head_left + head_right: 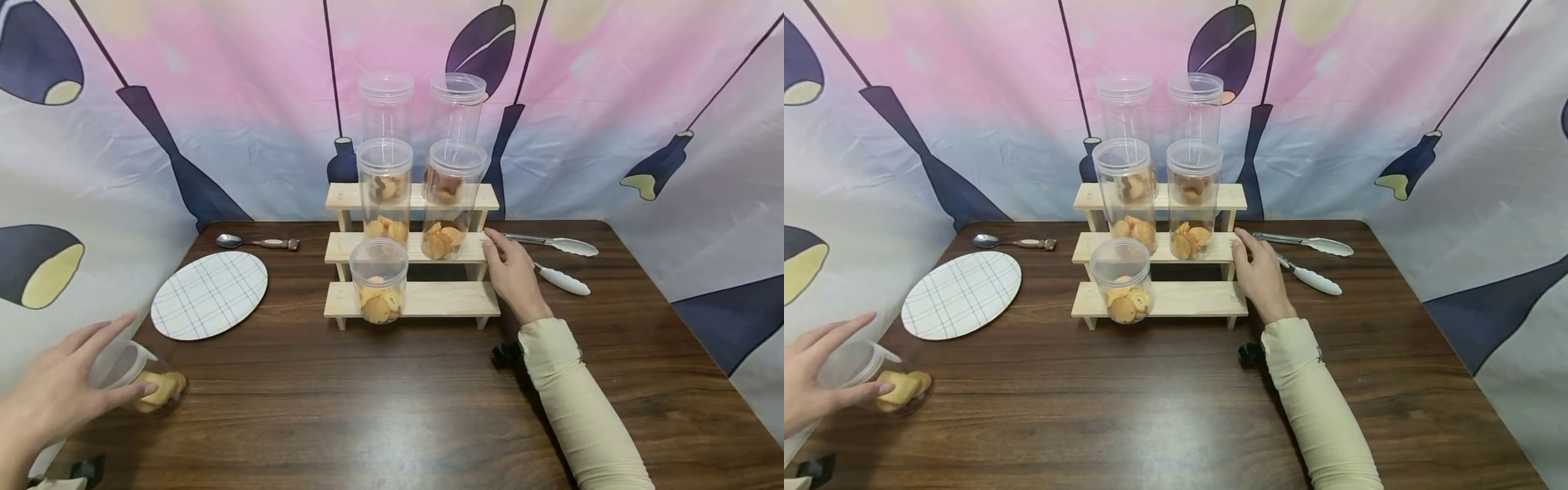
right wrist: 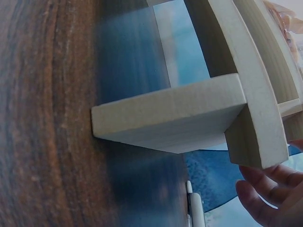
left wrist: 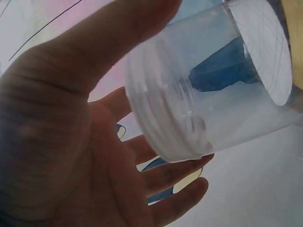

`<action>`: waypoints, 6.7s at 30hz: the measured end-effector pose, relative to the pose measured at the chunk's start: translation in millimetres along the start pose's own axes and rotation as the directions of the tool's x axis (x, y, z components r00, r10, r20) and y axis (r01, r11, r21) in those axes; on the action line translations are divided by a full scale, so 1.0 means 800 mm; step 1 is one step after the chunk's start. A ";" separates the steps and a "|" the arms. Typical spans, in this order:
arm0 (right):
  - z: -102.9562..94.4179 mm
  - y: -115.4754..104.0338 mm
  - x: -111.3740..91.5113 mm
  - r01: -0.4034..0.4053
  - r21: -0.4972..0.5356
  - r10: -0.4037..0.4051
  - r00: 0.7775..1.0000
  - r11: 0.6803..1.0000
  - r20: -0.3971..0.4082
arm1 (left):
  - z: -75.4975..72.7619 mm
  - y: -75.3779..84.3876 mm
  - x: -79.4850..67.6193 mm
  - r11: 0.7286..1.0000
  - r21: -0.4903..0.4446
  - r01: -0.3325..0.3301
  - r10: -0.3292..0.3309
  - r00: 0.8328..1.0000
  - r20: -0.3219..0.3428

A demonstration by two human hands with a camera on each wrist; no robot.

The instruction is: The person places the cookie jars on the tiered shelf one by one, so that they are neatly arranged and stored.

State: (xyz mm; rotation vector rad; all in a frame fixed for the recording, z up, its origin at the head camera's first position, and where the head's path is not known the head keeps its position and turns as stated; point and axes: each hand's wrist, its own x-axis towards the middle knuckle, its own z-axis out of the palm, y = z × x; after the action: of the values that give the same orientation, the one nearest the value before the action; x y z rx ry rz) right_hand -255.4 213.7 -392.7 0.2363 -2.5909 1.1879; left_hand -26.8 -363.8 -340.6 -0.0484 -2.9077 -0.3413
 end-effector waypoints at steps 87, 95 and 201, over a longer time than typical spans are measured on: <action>-0.002 -0.001 -0.001 -0.016 -0.008 0.016 1.000 1.000 0.006 | -0.002 0.241 0.102 0.874 -0.157 -0.459 0.481 0.864 0.152; -0.001 -0.001 -0.002 -0.023 -0.009 0.024 1.000 1.000 0.014 | -0.003 0.283 0.118 0.822 -0.147 -0.551 0.570 0.792 0.220; -0.008 0.012 0.001 -0.023 -0.022 0.023 1.000 0.999 0.018 | 0.029 0.382 0.200 0.654 -0.036 -0.756 0.753 0.655 -0.067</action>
State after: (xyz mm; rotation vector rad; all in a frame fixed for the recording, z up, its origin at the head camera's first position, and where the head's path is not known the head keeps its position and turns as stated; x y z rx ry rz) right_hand -257.3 224.5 -395.3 0.2140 -2.6278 1.1694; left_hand -170.8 -60.1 -259.6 -1.2094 -2.5180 -0.2599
